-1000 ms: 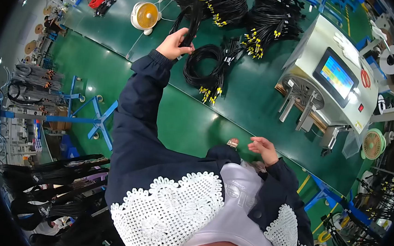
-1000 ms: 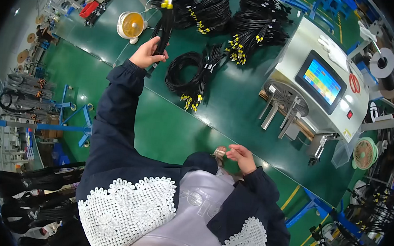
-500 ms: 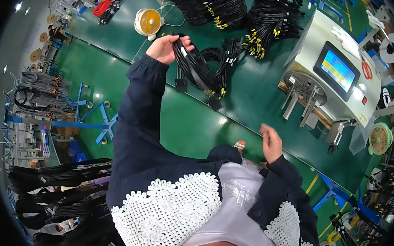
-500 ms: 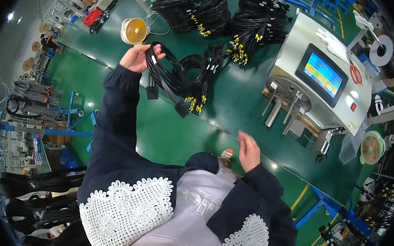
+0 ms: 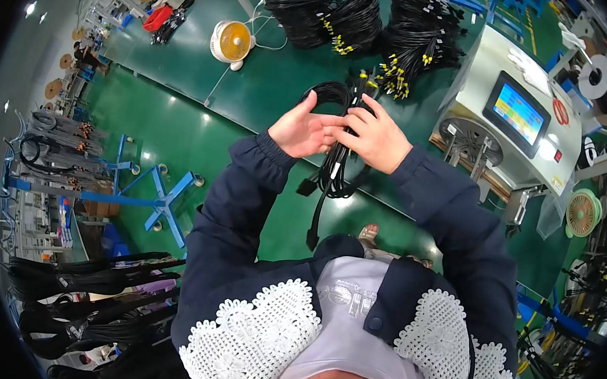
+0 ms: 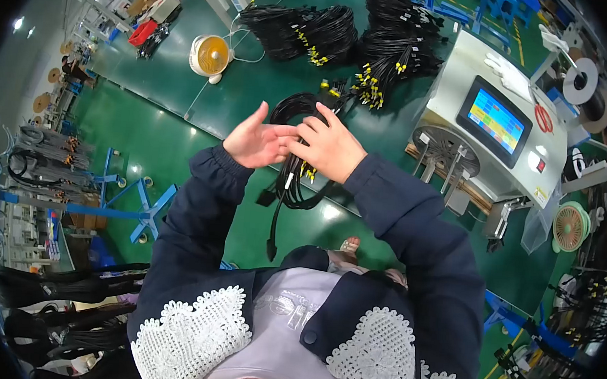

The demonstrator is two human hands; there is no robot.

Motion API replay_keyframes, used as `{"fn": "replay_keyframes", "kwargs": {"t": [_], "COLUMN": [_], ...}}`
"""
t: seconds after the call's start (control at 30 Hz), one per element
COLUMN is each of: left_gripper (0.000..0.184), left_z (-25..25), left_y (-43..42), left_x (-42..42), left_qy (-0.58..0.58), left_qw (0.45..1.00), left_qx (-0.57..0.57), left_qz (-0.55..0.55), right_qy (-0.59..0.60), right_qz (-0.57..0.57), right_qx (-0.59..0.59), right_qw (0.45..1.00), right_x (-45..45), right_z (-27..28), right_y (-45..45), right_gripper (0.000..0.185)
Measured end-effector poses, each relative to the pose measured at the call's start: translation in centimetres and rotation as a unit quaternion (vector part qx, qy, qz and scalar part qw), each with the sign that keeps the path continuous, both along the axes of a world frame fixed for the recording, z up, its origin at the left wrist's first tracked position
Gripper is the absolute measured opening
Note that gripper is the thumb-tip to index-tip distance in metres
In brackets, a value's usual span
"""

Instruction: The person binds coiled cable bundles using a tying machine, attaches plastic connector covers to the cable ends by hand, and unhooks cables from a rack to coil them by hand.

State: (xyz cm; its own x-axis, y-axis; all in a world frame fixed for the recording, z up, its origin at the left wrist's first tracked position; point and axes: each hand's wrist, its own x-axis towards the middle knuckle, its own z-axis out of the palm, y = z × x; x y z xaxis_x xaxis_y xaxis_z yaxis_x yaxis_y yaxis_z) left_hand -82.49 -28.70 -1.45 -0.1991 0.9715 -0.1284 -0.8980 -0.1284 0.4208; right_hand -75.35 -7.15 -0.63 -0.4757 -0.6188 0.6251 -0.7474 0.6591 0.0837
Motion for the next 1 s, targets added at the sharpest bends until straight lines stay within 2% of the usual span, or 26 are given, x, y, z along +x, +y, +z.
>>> {"fn": "replay_keyframes", "kwargs": {"t": [0.1, 0.13, 0.2, 0.23, 0.3, 0.33, 0.37, 0.4, 0.43, 0.47, 0.53, 0.57, 0.63, 0.7, 0.77, 0.83, 0.87, 0.9, 0.93, 0.97, 1.0], "left_gripper": [0.085, 0.084, 0.073, 0.066, 0.057, 0.060, 0.066, 0.076, 0.079, 0.082, 0.089, 0.085, 0.075, 0.084, 0.087, 0.086, 0.087, 0.087, 0.086, 0.085, 0.084], "left_z": [-0.6, 0.1, -2.7, -3.6, -7.5, -12.3, -12.7, -13.8, -14.4, -14.9, -16.5, -17.2, -17.1, -19.4, -22.1, -22.9, -23.2, -24.5, -26.1, -27.1, -26.9], "left_y": [-2.7, -4.2, -10.0, -12.7, -17.5, -20.3, -19.2, -18.4, -16.4, -14.2, -10.2, -8.3, -5.0, -3.5, -3.6, -4.0, -4.2, -4.6, -5.1, -5.6, -5.5], "left_x": [0.2, 0.2, -1.3, -1.0, 0.6, 0.9, 2.5, 3.5, 3.6, 3.5, 1.3, -0.3, -3.0, -5.1, -6.3, -6.8, -7.1, -7.5, -8.1, -8.8, -9.2], "left_qy": [0.138, 0.236, 0.316, 0.314, 0.216, 0.171, 0.130, 0.079, 0.040, 0.002, 0.071, 0.065, 0.113, 0.151, 0.196, 0.206, 0.216, 0.224, 0.214, 0.206, 0.216], "left_qw": [0.979, 0.952, 0.894, 0.846, 0.741, 0.709, 0.696, 0.745, 0.779, 0.809, 0.830, 0.823, 0.806, 0.778, 0.749, 0.742, 0.733, 0.725, 0.732, 0.737, 0.730], "left_qx": [-0.145, -0.187, -0.274, -0.333, -0.383, -0.380, -0.437, -0.428, -0.393, -0.356, -0.334, -0.336, -0.341, -0.364, -0.355, -0.359, -0.379, -0.390, -0.407, -0.423, -0.437], "left_qz": [0.046, 0.048, 0.160, 0.273, 0.507, 0.568, 0.554, 0.505, 0.487, 0.467, 0.442, 0.452, 0.470, 0.489, 0.524, 0.527, 0.522, 0.521, 0.503, 0.485, 0.479], "right_qy": [-0.021, -0.037, -0.124, -0.165, -0.248, -0.279, -0.309, -0.391, -0.466, -0.459, -0.449, -0.440, -0.434, -0.428, -0.423, -0.453, -0.490, -0.527, -0.497, -0.524, -0.531], "right_qz": [-0.008, -0.021, -0.082, -0.112, -0.139, -0.140, -0.139, -0.153, -0.163, -0.115, -0.107, -0.110, -0.131, -0.145, -0.151, -0.163, -0.165, -0.166, -0.222, -0.193, -0.213], "right_qx": [0.027, 0.022, -0.040, -0.072, -0.186, -0.270, -0.351, -0.444, -0.525, -0.593, -0.664, -0.696, -0.704, -0.722, -0.747, -0.734, -0.684, -0.631, -0.586, -0.553, -0.513], "right_qw": [0.999, 0.999, 0.988, 0.977, 0.940, 0.911, 0.873, 0.792, 0.694, 0.652, 0.588, 0.557, 0.546, 0.524, 0.490, 0.479, 0.514, 0.545, 0.600, 0.618, 0.640], "right_x": [-0.4, -0.7, -1.1, -1.5, -2.9, -4.0, -5.2, -6.0, -7.0, -8.8, -10.7, -11.5, -12.9, -14.4, -15.3, -15.8, -16.1, -17.1, -18.4, -17.1, -15.4], "right_z": [-1.7, -2.1, -2.9, -3.5, -4.9, -6.7, -8.5, -9.0, -9.6, -12.4, -14.3, -14.9, -16.8, -18.7, -20.4, -21.6, -22.6, -25.9, -32.0, -30.1, -27.2], "right_y": [-0.2, -0.1, 0.4, 0.7, 1.4, 1.5, 1.3, 0.6, -0.1, -0.7, -2.8, -3.9, -5.4, -6.1, -6.3, -6.3, -5.8, -5.2, -5.4, -5.1, -4.9], "right_gripper": [0.017, 0.020, 0.023, 0.024, 0.026, 0.025, 0.025, 0.025, 0.025, 0.027, 0.032, 0.033, 0.032, 0.032, 0.033, 0.029, 0.031, 0.033, 0.046, 0.061, 0.064]}}
